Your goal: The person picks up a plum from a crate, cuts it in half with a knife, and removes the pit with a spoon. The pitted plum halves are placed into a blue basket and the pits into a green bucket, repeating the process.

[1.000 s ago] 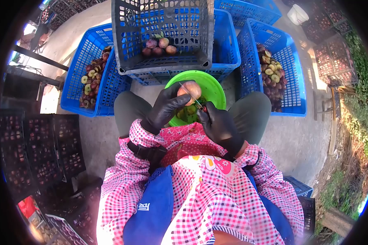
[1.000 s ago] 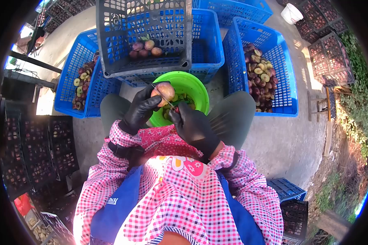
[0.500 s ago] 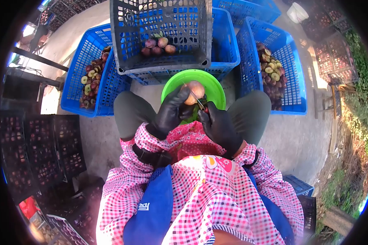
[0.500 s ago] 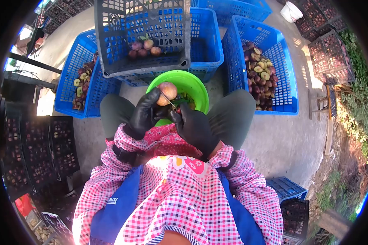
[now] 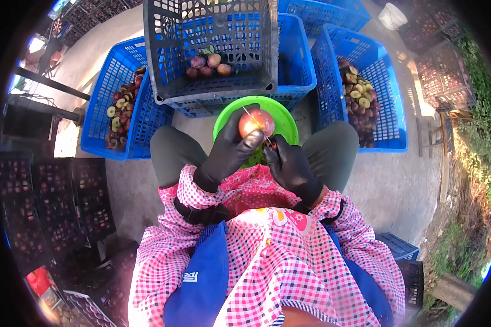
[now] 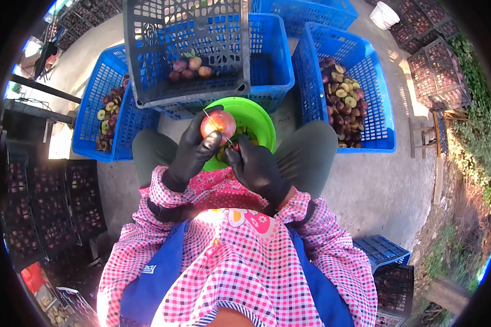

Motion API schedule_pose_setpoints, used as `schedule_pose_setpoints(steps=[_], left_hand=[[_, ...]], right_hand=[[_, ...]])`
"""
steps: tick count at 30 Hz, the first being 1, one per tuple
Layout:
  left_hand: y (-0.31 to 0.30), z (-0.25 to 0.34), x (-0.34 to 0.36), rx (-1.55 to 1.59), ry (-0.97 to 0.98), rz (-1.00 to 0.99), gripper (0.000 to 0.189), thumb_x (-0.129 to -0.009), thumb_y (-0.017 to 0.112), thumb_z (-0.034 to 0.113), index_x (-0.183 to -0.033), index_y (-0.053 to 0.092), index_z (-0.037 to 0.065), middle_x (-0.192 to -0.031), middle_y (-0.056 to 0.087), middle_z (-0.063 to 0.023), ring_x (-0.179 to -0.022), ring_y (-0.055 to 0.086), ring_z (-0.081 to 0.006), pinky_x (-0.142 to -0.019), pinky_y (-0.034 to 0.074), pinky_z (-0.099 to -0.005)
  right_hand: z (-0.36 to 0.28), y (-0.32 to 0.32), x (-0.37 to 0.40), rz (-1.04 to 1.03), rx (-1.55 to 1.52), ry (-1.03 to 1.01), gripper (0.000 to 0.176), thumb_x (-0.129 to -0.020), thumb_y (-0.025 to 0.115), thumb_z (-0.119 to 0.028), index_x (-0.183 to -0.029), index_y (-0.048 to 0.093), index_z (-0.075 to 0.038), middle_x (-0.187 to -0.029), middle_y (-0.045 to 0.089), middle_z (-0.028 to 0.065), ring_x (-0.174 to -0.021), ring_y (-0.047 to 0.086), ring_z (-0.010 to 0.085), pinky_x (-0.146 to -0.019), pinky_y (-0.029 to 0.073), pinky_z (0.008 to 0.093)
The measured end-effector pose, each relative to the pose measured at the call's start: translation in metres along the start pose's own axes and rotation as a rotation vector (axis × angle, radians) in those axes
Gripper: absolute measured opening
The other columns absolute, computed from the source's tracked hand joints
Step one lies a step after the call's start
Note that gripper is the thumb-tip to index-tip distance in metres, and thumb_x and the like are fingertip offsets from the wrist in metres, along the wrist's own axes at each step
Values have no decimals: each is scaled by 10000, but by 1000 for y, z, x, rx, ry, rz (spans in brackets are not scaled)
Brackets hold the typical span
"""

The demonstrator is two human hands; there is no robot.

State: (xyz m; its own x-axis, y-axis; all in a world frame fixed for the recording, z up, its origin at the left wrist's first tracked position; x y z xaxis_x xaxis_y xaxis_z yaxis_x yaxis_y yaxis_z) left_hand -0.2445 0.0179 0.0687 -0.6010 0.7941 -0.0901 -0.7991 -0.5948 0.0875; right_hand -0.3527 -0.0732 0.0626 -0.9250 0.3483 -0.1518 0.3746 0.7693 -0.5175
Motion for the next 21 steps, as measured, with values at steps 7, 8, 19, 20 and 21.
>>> schedule_pose_setpoints(steps=[7,8,19,20,21], left_hand=[[13,-30,12,1083,-310,-575,533,-939,642,299,-1345,440,19,-1176,585,-73,-958,591,-134,-806,504,-278],[10,-19,7,523,-238,-275,541,-937,644,303,-1346,439,15,-1179,584,-78,-1000,589,-158,-848,501,-302],[-7,-29,10,271,-311,74,524,-921,665,284,-1317,452,15,-1129,590,-77,-986,588,-154,-858,495,-300],[-3,-29,8,273,-311,74,524,-921,665,284,-1317,452,15,-1129,590,-77,-986,588,-154,-858,495,-300],[-4,-12,3,22,-50,111,499,-935,635,323,-1293,473,17,-1088,597,-68,-924,581,-126,-805,490,-285]], right_hand=[[-4,3,0,20,-56,13,256,-936,577,-232,-1031,535,2,-718,620,227,-674,620,430,-588,473,493],[0,4,0,31,-120,33,253,-938,576,-231,-1036,536,-1,-719,619,227,-681,621,431,-593,474,496],[7,12,1,3,-98,27,244,-956,548,-172,-1108,532,18,-764,609,219,-690,632,383,-598,462,411],[6,12,2,7,-177,6,255,-955,553,-172,-1120,525,20,-760,606,214,-675,632,364,-597,464,409],[8,12,2,9,-177,10,255,-955,553,-172,-1120,525,20,-760,606,214,-675,632,364,-597,464,409]])
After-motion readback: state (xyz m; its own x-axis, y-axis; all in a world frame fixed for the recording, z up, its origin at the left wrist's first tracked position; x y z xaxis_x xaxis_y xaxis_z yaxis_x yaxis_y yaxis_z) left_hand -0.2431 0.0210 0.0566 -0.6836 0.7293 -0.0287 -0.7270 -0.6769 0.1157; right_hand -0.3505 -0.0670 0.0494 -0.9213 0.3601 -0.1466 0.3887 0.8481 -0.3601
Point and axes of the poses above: each hand's wrist, its own x-axis away from the middle knuckle, its own y-axis out of the palm, z = x × y, the point moved 7 cm from there along -x, towards the middle knuckle
